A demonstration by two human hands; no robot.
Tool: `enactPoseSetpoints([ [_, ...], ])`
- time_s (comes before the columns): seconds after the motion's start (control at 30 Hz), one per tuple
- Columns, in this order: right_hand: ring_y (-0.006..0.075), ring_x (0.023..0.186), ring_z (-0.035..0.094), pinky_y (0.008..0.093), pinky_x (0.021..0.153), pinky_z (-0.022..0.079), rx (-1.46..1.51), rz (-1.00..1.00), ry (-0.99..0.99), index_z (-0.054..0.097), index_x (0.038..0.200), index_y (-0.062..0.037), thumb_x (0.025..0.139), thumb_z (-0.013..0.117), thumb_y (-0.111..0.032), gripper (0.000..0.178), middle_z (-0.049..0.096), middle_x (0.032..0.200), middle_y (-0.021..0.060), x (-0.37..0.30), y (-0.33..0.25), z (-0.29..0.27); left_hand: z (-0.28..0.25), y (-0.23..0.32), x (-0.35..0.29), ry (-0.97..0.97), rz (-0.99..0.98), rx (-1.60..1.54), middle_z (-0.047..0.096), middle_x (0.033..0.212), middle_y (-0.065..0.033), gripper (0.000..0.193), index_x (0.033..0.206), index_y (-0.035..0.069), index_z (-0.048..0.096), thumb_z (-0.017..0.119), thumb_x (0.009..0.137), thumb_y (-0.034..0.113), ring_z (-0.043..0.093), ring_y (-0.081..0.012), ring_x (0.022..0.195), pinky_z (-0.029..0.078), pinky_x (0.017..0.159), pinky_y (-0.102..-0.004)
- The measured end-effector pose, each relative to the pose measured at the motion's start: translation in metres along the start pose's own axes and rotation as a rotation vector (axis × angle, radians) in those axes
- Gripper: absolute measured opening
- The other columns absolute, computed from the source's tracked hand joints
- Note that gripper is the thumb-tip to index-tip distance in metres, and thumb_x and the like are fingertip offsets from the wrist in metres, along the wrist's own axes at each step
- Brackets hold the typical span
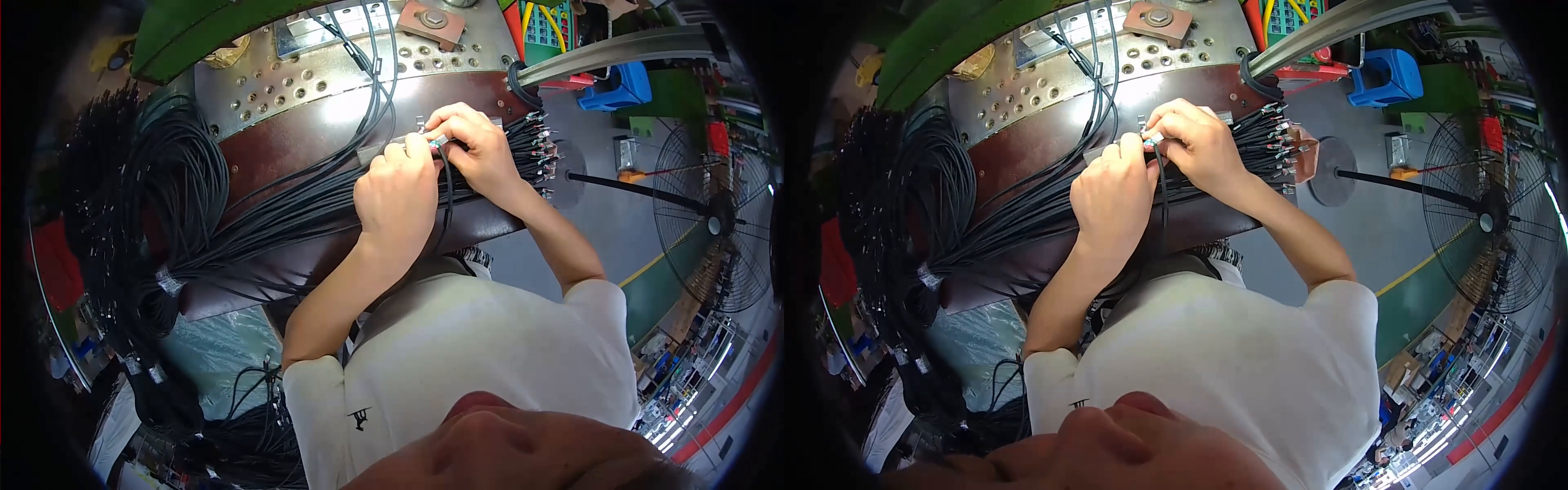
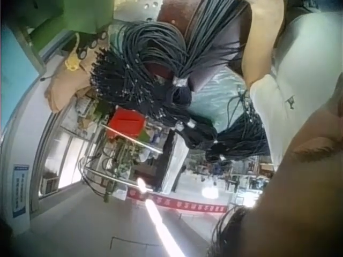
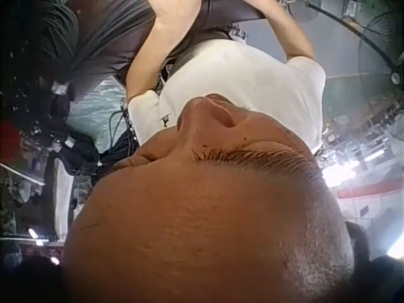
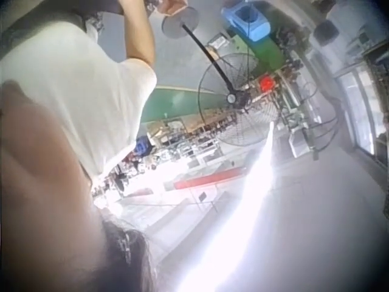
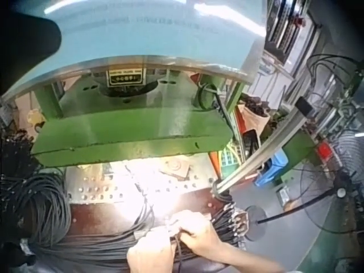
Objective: Plugging black cables into a connector block for assembly or testing.
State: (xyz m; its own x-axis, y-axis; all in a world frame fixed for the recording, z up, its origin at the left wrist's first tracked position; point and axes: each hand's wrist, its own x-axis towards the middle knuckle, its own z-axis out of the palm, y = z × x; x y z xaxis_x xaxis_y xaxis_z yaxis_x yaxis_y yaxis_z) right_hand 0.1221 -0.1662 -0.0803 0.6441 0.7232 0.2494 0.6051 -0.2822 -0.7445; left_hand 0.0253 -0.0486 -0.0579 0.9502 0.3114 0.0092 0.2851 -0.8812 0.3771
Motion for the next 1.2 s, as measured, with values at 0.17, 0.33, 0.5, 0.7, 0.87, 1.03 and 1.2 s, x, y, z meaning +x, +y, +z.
enactPoseSetpoints([
  [0.17, 0.0208, 0.081, 0.060, 0.0325, 0.076, 0.044, 0.137, 0.064, 0.036, 0.063, 0.081, -0.0056, 0.073, 0.066, -0.004, 0.009, 0.060, 0.092, 0.0032, -0.005, 0.000, 0.001, -0.007, -0.021, -0.004, 0.179, 0.091, -0.344, 0.051, 0.090, -0.0094, 0.015, 0.085, 0.006, 0.061, 0.065, 0.080, 0.021, 0.057, -0.0225, 0.066, 0.046, 0.055, -0.0340],
  [0.33, 0.0202, 0.080, 0.059, 0.0294, 0.070, 0.048, -0.075, -0.064, 0.011, 0.065, 0.081, -0.0046, 0.070, 0.069, 0.001, 0.013, 0.059, 0.095, 0.0050, -0.001, 0.000, 0.000, -0.035, -0.034, -0.024, 0.123, -0.259, -1.349, 0.054, 0.095, -0.0038, 0.026, 0.100, 0.003, 0.057, 0.044, 0.099, 0.026, 0.053, -0.0088, 0.076, 0.042, 0.061, -0.0204],
  [0.5, 0.0221, 0.081, 0.058, 0.0317, 0.073, 0.044, -0.084, -0.047, -0.025, 0.063, 0.079, -0.0047, 0.071, 0.069, -0.003, 0.011, 0.060, 0.089, 0.0042, 0.006, -0.004, 0.001, -0.041, -0.036, -0.034, -0.242, -0.414, -1.758, 0.045, 0.061, 0.0003, 0.028, 0.096, 0.006, 0.049, 0.039, 0.100, 0.031, 0.042, -0.0078, 0.054, 0.039, 0.053, -0.0225],
  [0.7, 0.0226, 0.080, 0.058, 0.0322, 0.074, 0.044, -0.018, -0.026, -0.043, 0.062, 0.078, -0.0031, 0.072, 0.068, -0.003, 0.008, 0.062, 0.084, 0.0058, 0.006, 0.002, 0.004, -0.032, -0.027, -0.039, -0.402, -0.494, -2.010, 0.045, 0.072, 0.0007, 0.024, 0.101, 0.006, 0.049, 0.043, 0.099, 0.030, 0.042, -0.0065, 0.062, 0.039, 0.052, -0.0218],
  [0.87, 0.0224, 0.081, 0.059, 0.0312, 0.075, 0.045, -0.042, -0.025, -0.038, 0.062, 0.078, -0.0034, 0.072, 0.067, -0.002, 0.008, 0.063, 0.087, 0.0066, 0.003, 0.004, 0.006, -0.030, -0.025, -0.041, -0.393, -0.503, -2.018, 0.048, 0.072, -0.0016, 0.024, 0.101, 0.007, 0.048, 0.042, 0.099, 0.030, 0.044, -0.0084, 0.060, 0.040, 0.053, -0.0225],
  [1.03, 0.0236, 0.091, 0.058, 0.0341, 0.076, 0.048, -0.175, -0.185, -0.015, 0.065, 0.089, -0.0054, 0.072, 0.068, -0.004, 0.017, 0.062, 0.096, 0.0062, 0.000, -0.002, -0.005, -0.030, -0.026, -0.042, -0.469, -0.434, -1.926, 0.052, 0.067, -0.0064, 0.027, 0.102, 0.006, 0.046, 0.041, 0.100, 0.032, 0.046, -0.0110, 0.054, 0.043, 0.051, -0.0246],
  [1.2, 0.0223, 0.088, 0.058, 0.0313, 0.073, 0.048, -0.547, -0.616, -0.117, 0.063, 0.094, -0.0088, 0.066, 0.063, -0.012, 0.028, 0.059, 0.095, 0.0066, 0.007, -0.057, -0.040, -0.035, -0.020, -0.031, -0.705, -0.395, -1.862, 0.055, 0.069, -0.0079, 0.025, 0.100, 0.004, 0.046, 0.040, 0.100, 0.028, 0.050, -0.0123, 0.056, 0.045, 0.053, -0.0253],
])
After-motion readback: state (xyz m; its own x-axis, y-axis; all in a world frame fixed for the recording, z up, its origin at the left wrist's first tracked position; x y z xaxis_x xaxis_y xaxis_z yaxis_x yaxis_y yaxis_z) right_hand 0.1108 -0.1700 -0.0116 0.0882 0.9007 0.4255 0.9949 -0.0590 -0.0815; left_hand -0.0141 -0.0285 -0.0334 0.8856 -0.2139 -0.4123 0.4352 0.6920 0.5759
